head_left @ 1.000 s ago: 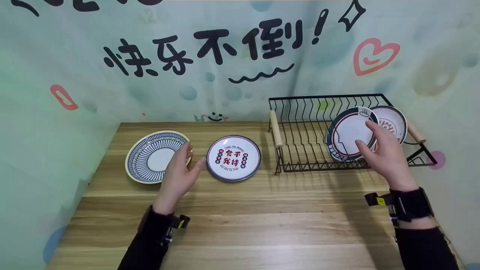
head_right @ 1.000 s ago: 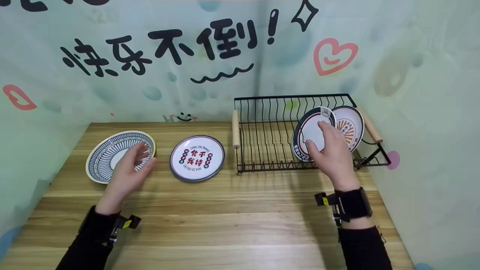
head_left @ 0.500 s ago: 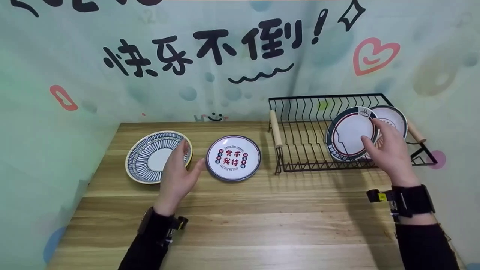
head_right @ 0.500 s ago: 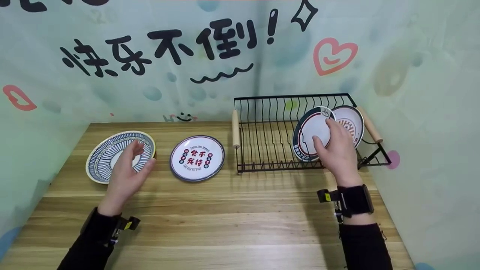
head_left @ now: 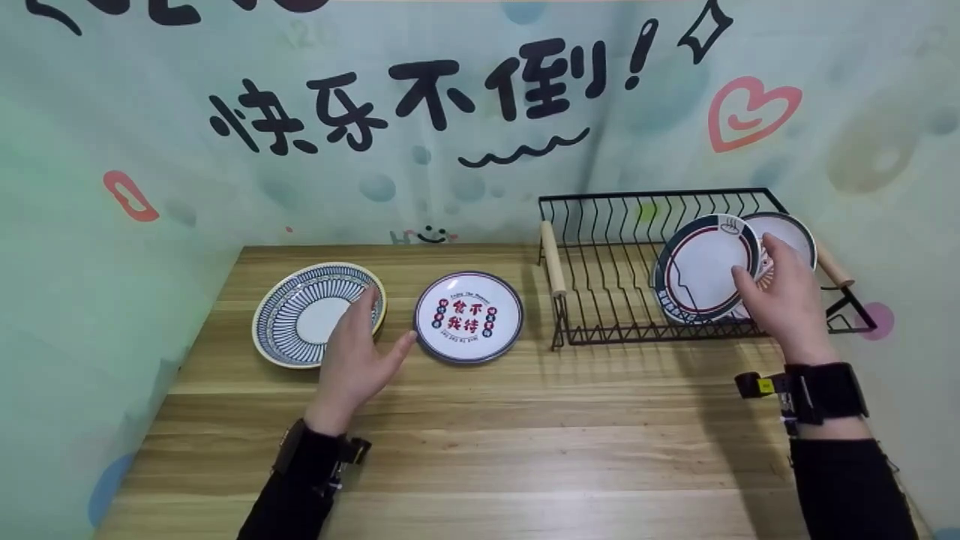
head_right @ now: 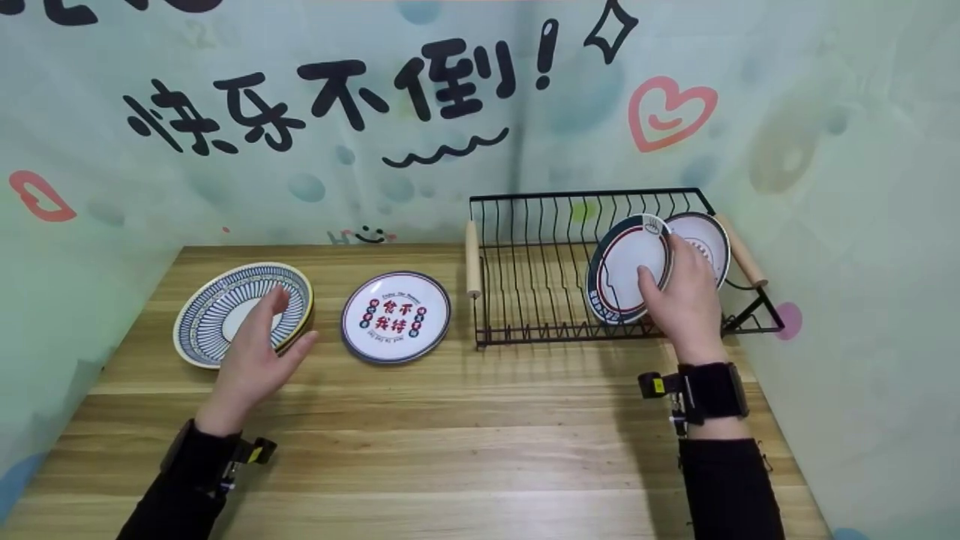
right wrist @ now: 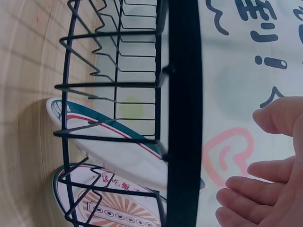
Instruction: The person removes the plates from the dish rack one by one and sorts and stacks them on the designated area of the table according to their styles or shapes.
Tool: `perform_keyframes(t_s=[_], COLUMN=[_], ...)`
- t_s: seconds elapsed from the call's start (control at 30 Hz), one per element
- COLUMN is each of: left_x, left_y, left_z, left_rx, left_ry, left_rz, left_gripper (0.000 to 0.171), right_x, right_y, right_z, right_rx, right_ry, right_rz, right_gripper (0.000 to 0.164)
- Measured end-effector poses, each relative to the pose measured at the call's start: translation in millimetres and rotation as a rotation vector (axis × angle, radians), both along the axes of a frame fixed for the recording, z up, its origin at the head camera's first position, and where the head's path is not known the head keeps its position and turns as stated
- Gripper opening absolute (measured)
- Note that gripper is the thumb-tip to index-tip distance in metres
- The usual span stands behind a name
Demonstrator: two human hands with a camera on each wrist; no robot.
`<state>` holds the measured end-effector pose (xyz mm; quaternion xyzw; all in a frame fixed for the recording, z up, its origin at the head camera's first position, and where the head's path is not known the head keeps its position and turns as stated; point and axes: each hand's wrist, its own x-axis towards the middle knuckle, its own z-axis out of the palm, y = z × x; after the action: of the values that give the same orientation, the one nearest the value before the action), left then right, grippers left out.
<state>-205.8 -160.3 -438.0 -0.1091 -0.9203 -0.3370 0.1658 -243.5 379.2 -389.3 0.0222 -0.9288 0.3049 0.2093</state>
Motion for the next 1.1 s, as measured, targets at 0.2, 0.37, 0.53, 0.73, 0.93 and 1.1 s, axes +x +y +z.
perform_keyframes(t_s=[0.2, 0.37, 0.53, 0.73, 0.93, 1.1], left_x=[-0.6, 1.2, 1.8, 2.9, 4.7, 5.0], left_y=[0, 2, 6, 10, 12, 15], left_z=[-3.6, -3.4, -3.5, -4.5, -6.0, -8.0], left_rx=[-0.059, -0.089, -0.12, -0.137, -0.131, -0.125], left_ry=[-0.013, -0.043, -0.057, -0.089, -0.094, -0.102], left_rz=[-0.02, -0.043, -0.061, -0.068, -0.078, -0.079], left_gripper=[0.095, 0.095, 0.097, 0.098, 0.098, 0.097], right_x=[-3.4, -7.1, -10.5, -13.4, -14.4, -15.9], right_y=[7, 11, 15, 20, 21, 20], right_z=[-1.1, -3.2, -6.0, -8.4, -9.5, -9.8], right_rx=[-0.02, -0.023, -0.03, -0.053, -0.076, -0.075], right_ry=[-0.07, -0.114, -0.144, -0.167, -0.181, -0.186], right_rz=[-0.019, -0.041, -0.051, -0.049, -0.042, -0.04], right_gripper=[0.068, 0.071, 0.074, 0.076, 0.076, 0.074])
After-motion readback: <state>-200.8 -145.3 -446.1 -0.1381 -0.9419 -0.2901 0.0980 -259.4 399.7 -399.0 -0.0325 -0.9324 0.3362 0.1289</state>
